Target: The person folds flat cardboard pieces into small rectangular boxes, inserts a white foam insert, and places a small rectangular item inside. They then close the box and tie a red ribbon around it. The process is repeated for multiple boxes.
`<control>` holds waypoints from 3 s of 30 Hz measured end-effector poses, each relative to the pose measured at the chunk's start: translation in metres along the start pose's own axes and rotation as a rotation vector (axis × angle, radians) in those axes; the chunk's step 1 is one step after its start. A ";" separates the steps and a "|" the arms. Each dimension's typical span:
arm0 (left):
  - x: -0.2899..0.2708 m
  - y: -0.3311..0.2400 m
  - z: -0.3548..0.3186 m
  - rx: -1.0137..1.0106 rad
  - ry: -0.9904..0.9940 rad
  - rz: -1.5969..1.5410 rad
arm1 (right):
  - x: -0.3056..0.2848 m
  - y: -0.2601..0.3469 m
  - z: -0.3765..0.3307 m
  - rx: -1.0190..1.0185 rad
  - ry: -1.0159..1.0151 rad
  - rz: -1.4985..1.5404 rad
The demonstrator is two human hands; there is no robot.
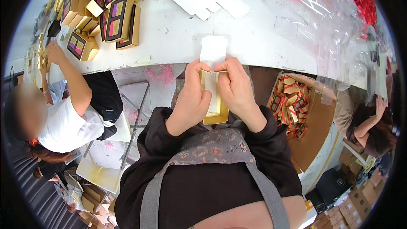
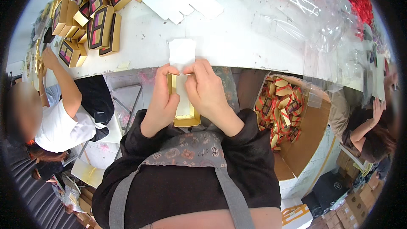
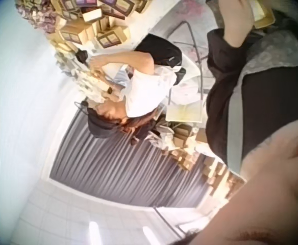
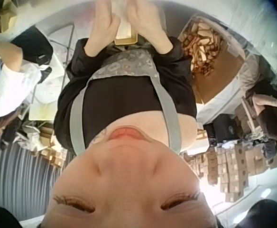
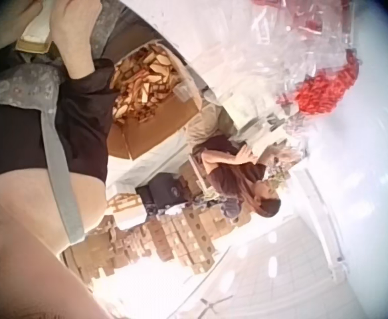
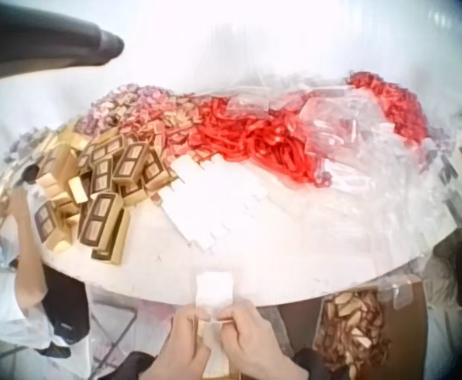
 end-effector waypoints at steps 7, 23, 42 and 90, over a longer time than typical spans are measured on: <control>0.002 0.000 -0.017 0.045 0.048 -0.035 | -0.008 -0.003 -0.020 -0.033 -0.143 0.395; 0.001 0.023 -0.037 0.007 0.135 0.004 | 0.000 -0.034 -0.053 0.359 0.200 0.624; -0.001 -0.002 -0.014 0.295 0.126 0.378 | 0.008 0.004 -0.040 -0.418 0.265 -0.433; -0.046 0.022 0.065 -0.299 -0.398 -0.834 | 0.012 0.073 0.013 -0.912 0.006 -0.429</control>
Point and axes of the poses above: each hand's wrist, its own z-axis towards the middle knuckle, its own x-axis out of the palm, y = z × x, the point moved 7 cm from there along z, towards the middle knuckle, and after that the axes turned 15 degrees about -y, right-handed, at the moved point
